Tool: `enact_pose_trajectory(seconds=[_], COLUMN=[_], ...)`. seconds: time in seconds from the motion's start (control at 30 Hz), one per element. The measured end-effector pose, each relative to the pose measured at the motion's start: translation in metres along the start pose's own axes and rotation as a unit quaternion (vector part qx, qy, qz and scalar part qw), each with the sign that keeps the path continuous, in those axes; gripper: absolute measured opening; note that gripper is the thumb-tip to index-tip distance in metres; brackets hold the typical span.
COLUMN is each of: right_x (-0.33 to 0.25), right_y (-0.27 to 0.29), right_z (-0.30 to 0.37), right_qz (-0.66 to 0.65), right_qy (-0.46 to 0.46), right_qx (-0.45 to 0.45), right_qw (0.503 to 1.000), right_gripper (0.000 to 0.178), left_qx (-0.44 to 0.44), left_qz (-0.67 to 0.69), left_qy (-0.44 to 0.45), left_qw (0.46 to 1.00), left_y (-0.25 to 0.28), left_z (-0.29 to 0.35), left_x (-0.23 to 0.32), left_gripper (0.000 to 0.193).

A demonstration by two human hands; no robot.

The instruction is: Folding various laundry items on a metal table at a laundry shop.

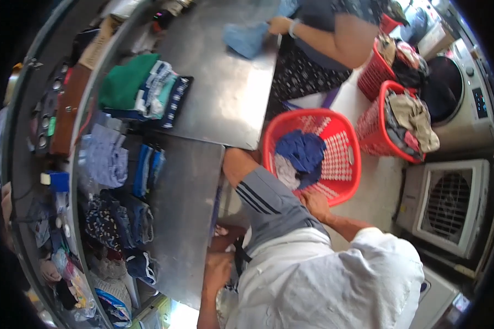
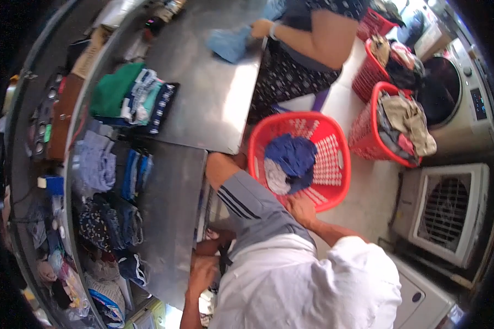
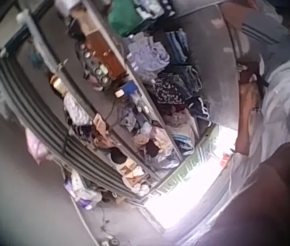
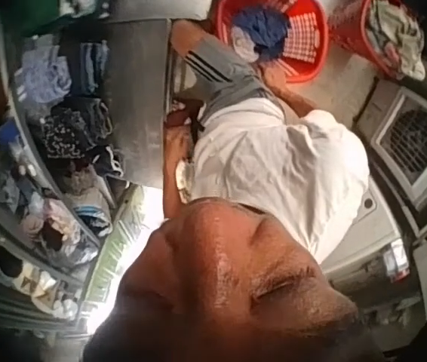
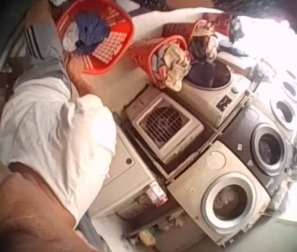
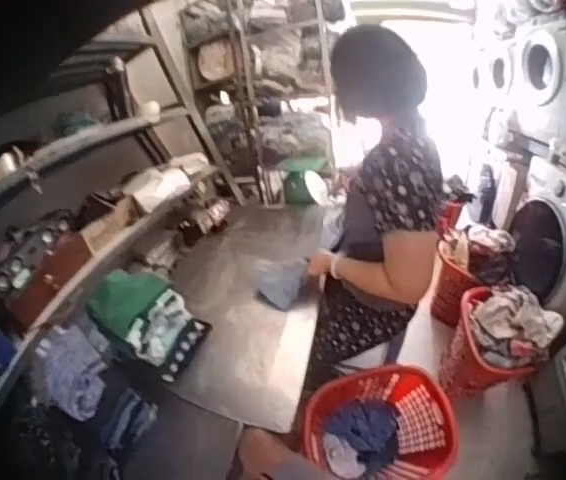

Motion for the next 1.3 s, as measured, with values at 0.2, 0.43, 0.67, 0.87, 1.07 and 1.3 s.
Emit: enact_pose_trajectory(seconds=[0.2, 0.43, 0.67, 0.87, 1.07, 1.3], right_x=[0.010, 0.073, 0.098, 0.122, 0.083, 0.019], right_y=[-0.008, -0.074, -0.121, -0.151, -0.117, 0.076], right_z=[-0.007, -0.126, -0.262, -0.330, -0.226, -0.146], right_qz=[-0.018, -0.194, -0.131, 0.219, -0.431, -0.581], right_qy=[-0.034, -0.177, -0.198, -0.007, -0.116, -0.111], right_qx=[-0.021, -0.099, -0.015, 0.023, -0.175, 0.320], right_qw=[0.999, 0.960, 0.971, 0.976, 0.878, 0.740], right_gripper=[0.030, 0.042, 0.049, 0.022, 0.019, 0.014], left_qx=[0.129, 0.336, 0.339, 0.336, 0.337, 0.375], left_qz=[0.088, -0.134, -0.178, -0.186, -0.177, -0.138], left_qy=[0.044, 0.055, 0.132, 0.148, 0.152, 0.138], left_qw=[0.987, 0.930, 0.914, 0.912, 0.912, 0.906], left_y=[0.047, 0.047, 0.030, 0.032, 0.031, 0.039], left_z=[-0.034, -0.096, -0.111, -0.112, -0.112, -0.106], left_x=[0.020, 0.002, -0.007, -0.010, -0.007, 0.001], left_gripper=[0.021, 0.044, 0.059, 0.058, 0.057, 0.055])
Point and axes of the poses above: each hand's wrist, its own z-axis away from the middle knuckle, its own y-axis out of the back of the hand, x = y × z, the point moved 1 cm from there along -z, towards the middle knuckle, and after that the axes turned 6 degrees about -z, right-handed, at the moved point
